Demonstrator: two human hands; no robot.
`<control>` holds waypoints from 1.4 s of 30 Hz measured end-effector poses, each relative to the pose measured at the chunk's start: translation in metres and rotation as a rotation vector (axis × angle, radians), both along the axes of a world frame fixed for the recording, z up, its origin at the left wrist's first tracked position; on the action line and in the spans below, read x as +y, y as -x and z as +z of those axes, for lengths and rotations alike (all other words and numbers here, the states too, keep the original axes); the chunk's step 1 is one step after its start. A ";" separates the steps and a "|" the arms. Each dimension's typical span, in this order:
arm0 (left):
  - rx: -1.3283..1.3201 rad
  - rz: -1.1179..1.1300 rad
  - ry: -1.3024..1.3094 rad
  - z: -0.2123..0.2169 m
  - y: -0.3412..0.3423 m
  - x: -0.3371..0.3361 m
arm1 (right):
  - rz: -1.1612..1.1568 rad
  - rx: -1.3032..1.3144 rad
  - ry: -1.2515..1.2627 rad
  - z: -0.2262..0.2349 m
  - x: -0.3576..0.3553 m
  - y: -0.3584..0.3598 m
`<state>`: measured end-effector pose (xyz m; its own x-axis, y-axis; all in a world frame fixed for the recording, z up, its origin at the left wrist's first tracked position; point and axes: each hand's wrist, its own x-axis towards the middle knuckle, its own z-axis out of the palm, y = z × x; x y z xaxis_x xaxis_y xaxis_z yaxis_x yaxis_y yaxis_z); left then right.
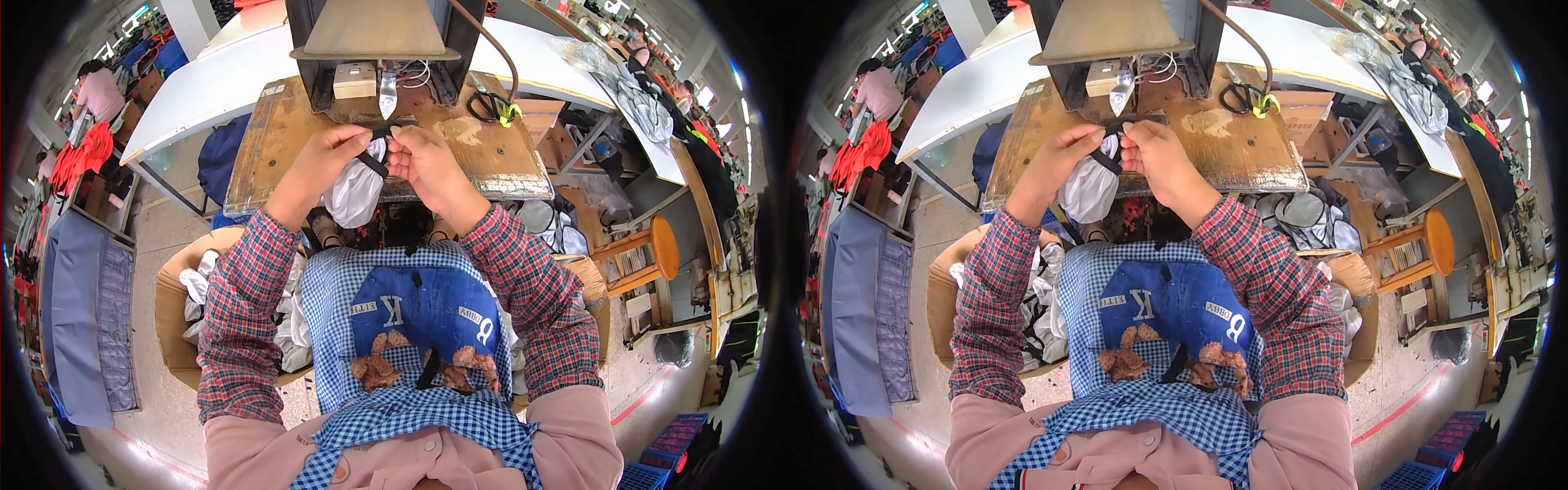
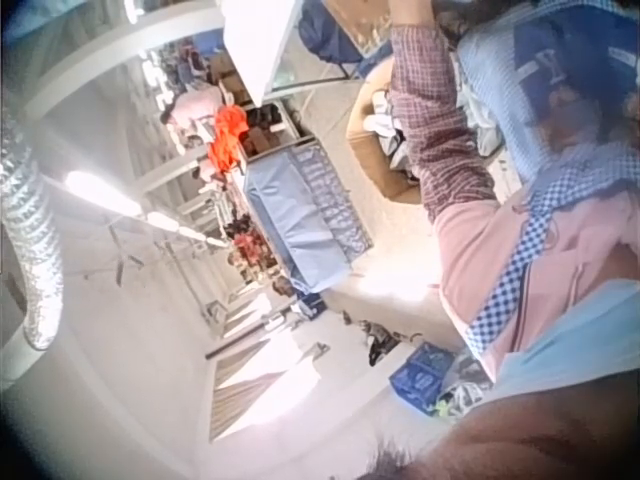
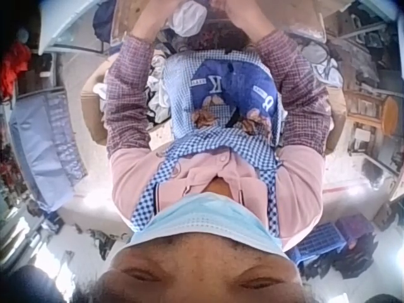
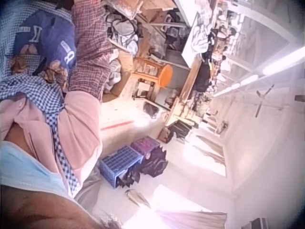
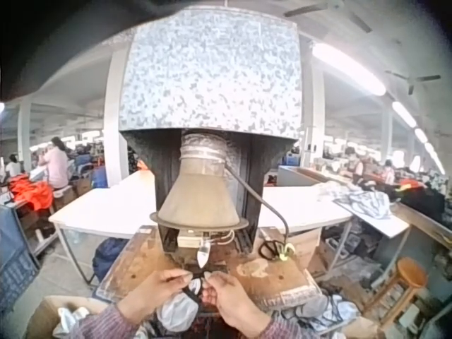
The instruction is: Assembling fabric masks by attaching ear loops using a specialized heat sealing machine.
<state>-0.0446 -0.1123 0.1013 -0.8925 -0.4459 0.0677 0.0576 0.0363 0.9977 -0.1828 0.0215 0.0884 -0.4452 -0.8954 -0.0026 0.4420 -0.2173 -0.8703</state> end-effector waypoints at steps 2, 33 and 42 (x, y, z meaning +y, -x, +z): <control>0.002 0.013 -0.004 0.003 0.002 0.002 | 0.003 0.002 0.007 0.000 -0.002 0.003; 0.115 0.125 -0.126 -0.003 0.012 0.009 | -0.106 -0.033 -0.014 0.005 -0.012 0.002; 0.147 0.122 -0.121 -0.006 0.014 0.009 | -0.114 -0.039 -0.013 0.007 -0.012 0.001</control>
<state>-0.0585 -0.1031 0.0952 -0.8160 -0.5626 0.1329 0.2056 -0.0675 0.9763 -0.1840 0.0093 0.0958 -0.5432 -0.8389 -0.0334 0.4489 -0.2566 -0.8559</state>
